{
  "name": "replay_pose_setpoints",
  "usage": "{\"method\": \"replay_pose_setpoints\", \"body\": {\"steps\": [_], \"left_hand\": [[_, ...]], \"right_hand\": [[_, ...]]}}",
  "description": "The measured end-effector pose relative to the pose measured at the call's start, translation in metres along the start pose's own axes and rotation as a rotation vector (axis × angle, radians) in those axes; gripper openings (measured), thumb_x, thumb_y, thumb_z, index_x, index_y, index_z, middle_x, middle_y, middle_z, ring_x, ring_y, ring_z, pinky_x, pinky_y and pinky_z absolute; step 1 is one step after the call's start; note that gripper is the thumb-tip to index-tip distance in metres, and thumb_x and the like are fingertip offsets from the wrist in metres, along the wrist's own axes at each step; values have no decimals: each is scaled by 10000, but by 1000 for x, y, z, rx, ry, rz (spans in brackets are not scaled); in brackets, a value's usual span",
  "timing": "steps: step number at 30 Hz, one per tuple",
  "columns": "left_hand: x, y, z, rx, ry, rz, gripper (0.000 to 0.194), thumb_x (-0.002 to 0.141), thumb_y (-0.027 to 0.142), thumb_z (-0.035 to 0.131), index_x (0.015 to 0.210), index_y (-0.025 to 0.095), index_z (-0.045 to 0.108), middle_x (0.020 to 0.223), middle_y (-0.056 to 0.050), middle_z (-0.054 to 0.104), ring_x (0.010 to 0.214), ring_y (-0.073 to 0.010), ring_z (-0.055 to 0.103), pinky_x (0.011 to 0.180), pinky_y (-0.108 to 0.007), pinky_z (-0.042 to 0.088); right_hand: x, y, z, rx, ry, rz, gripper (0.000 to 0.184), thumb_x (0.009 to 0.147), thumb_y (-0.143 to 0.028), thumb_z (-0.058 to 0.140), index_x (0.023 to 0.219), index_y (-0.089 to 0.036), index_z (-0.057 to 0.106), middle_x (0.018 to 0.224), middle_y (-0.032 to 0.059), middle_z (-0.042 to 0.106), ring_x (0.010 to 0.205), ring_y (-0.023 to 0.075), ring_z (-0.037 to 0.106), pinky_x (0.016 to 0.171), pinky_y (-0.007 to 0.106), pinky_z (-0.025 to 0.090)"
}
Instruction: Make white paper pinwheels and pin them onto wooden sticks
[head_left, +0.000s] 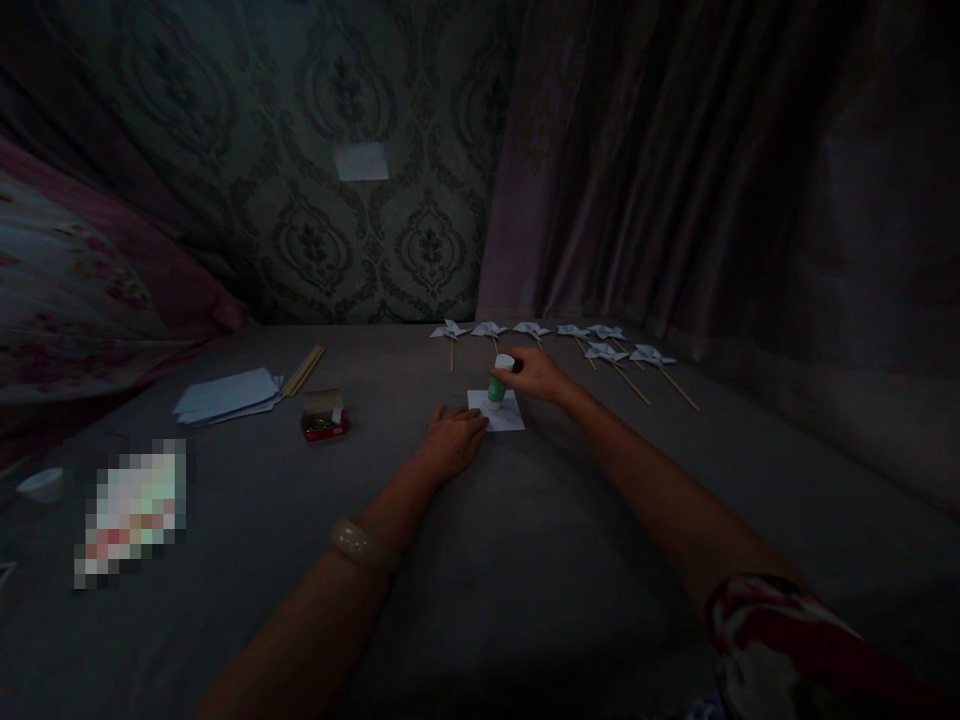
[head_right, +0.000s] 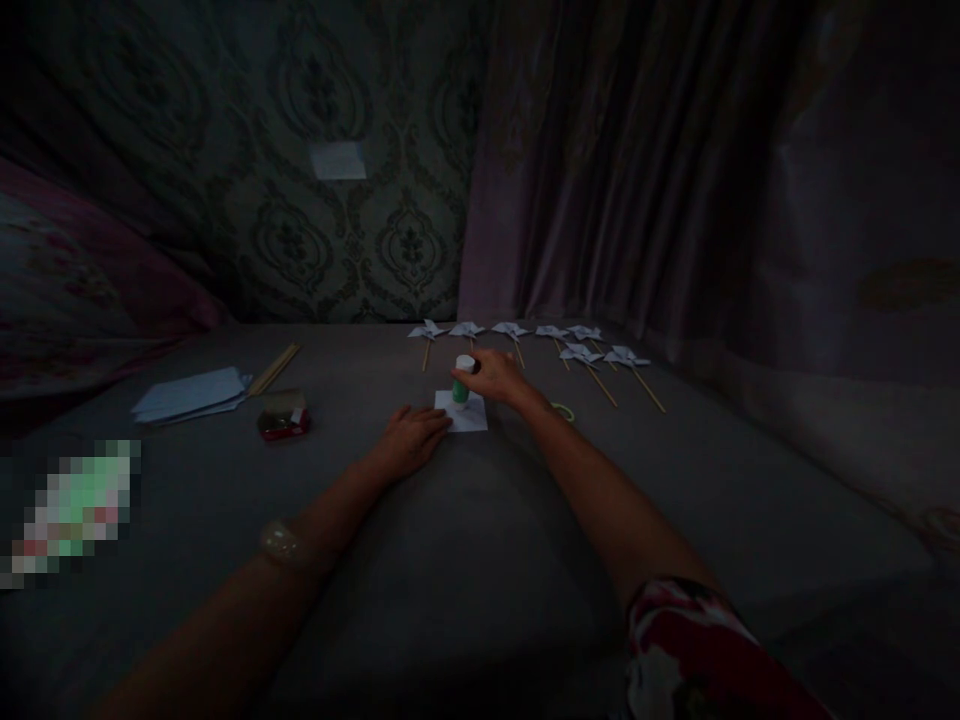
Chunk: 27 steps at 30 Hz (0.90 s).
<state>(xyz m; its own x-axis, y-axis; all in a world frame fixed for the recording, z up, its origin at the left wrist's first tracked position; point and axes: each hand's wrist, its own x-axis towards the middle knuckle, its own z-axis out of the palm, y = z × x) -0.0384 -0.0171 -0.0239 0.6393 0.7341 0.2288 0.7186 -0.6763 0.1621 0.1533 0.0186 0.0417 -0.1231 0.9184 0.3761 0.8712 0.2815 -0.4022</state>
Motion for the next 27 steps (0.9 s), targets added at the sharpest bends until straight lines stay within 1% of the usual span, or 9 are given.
{"method": "replay_pose_setpoints", "body": {"steps": [4, 6, 8, 10, 12, 15, 17, 21, 27], "left_hand": [[0, 1, 0, -8, 8, 16, 350, 937, 267, 341, 1181, 245, 591, 1292, -73, 587, 1222, -252, 485, 1047, -545, 273], [0, 2, -1, -11, 6, 11, 347, 936, 264, 344, 1176, 245, 594, 1291, -73, 587, 1225, -253, 480, 1048, -546, 270], [0, 2, -2, -12, -1, 1, 348, 936, 263, 344, 1176, 236, 595, 1296, -81, 583, 1225, -258, 480, 1044, -556, 270], [0, 3, -2, -15, -7, -1, 352, 939, 265, 340, 1186, 229, 588, 1307, -86, 576, 1235, -258, 474, 1043, -562, 271], [0, 3, -2, -19, -13, -9, 355, 942, 270, 338, 1196, 228, 582, 1323, -89, 565, 1249, -254, 464, 1047, -561, 268], [1, 3, -2, -23, -25, -38, 350, 941, 274, 351, 1206, 238, 577, 1346, -86, 549, 1273, -248, 445, 1059, -548, 261], [1, 3, -2, -26, -18, -44, 350, 939, 275, 360, 1213, 242, 574, 1350, -83, 547, 1279, -244, 440, 1063, -537, 263], [0, 4, -4, -26, -14, -46, 359, 936, 278, 359, 1225, 244, 570, 1352, -89, 544, 1271, -248, 452, 1057, -531, 277], [1, 3, -4, -16, 1, -38, 359, 933, 291, 360, 1213, 255, 583, 1329, -86, 564, 1248, -247, 472, 1041, -512, 295]], "right_hand": [[2, -9, 1, -112, -29, -47, 280, 783, -423, 577, 737, -155, 645, 719, 53, 660, 693, 184, 593, 707, 310, 395], [2, -10, 4, -138, -42, -47, 282, 790, -426, 567, 759, -156, 645, 737, 61, 664, 732, 203, 604, 743, 333, 397], [1, -7, 9, -132, -28, -32, 280, 793, -429, 562, 779, -160, 639, 764, 66, 665, 768, 212, 606, 764, 344, 397], [-1, -4, 15, -79, 13, -29, 269, 794, -423, 561, 805, -163, 629, 813, 70, 663, 786, 206, 600, 756, 332, 401], [-4, 0, 22, 32, 45, -34, 258, 793, -409, 567, 839, -160, 617, 838, 64, 657, 764, 184, 589, 710, 297, 406], [-7, 6, 34, 232, 47, -11, 250, 789, -384, 577, 878, -151, 598, 789, 33, 642, 679, 138, 559, 623, 243, 397], [-9, 8, 42, 306, 40, 10, 241, 785, -367, 585, 881, -146, 587, 759, 16, 627, 643, 119, 537, 594, 227, 390], [-12, 9, 48, 336, 24, 28, 233, 786, -351, 598, 889, -143, 572, 761, 13, 616, 649, 117, 535, 585, 223, 391], [-12, 11, 48, 323, -23, 48, 212, 771, -251, 614, 952, -159, 555, 832, 12, 629, 717, 117, 559, 645, 226, 420]]}}
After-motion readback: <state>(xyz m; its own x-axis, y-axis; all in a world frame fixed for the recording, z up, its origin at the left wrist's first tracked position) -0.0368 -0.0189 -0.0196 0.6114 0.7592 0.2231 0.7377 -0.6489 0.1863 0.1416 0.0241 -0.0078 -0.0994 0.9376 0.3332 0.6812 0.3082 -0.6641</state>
